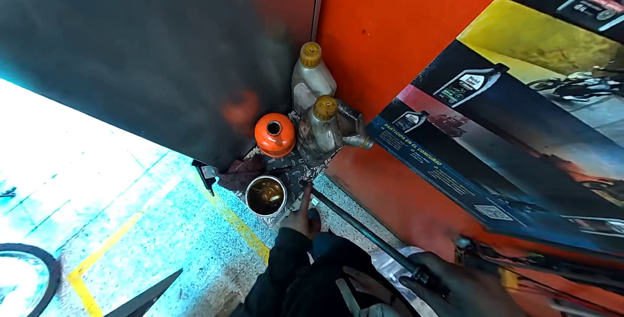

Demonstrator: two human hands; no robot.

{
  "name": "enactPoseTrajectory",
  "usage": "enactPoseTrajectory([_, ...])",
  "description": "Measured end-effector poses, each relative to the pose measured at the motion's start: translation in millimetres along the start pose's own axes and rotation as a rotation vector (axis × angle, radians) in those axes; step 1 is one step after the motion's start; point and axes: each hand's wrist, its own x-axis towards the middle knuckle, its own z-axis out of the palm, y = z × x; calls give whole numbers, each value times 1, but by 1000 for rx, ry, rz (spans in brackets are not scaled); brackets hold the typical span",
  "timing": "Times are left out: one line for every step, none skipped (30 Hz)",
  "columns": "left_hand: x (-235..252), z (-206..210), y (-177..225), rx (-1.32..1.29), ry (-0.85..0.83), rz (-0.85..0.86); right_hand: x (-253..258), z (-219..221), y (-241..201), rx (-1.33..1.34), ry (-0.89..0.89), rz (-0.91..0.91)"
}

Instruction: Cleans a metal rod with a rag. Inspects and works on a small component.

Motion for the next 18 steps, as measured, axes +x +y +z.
enactPoseTrajectory([-4,-3,7,-19,-27,-3,0,0,-1,-13,13,-9])
enactPoseTrajectory([-21,3,18,-50,-14,92,0,0,-1,-32,28,-23])
enactPoseTrajectory([-44,13,29,-83,30,252,1,-1,-1,-50,40,-34])
enactPoseTrajectory([-66,24,40,-129,70,434,1,-1,-1,-67,47,-44])
enactPoseTrajectory([-82,30,48,-171,45,575,2,-2,-2,-77,47,-49])
enactPoseTrajectory([-88,33,51,-182,23,659,1,-2,-2,-89,47,-57])
enactPoseTrajectory([-83,34,46,-154,57,669,1,-1,-2,-103,49,-62])
enactPoseTrajectory([-69,31,36,-100,110,598,1,0,-1,-109,55,-65])
enactPoseTrajectory([-49,22,24,-48,105,438,1,1,-1,-118,67,-65])
enactPoseTrajectory([-27,11,12,-31,69,254,1,1,0,-127,77,-60])
enactPoseTrajectory([-8,2,4,-20,30,92,1,1,0,-135,87,-59])
enactPoseTrajectory([3,-4,4,-7,-7,-6,2,0,-1,-136,93,-60])
enactPoseTrajectory([0,-7,12,-13,-43,-19,4,-1,-1,-134,99,-60])
enactPoseTrajectory([-15,-3,25,-40,-58,58,5,-3,-2,-125,96,-53])
enactPoseTrajectory([-40,7,39,-73,-44,207,6,-4,-1,-100,78,-38])
enactPoseTrajectory([-65,18,52,-127,-27,375,8,-5,1,-55,55,-18])
enactPoseTrajectory([-84,29,61,-191,-15,540,9,-5,4,13,23,6])
enactPoseTrajectory([-93,37,65,-231,-13,651,10,-3,8,98,-3,27])
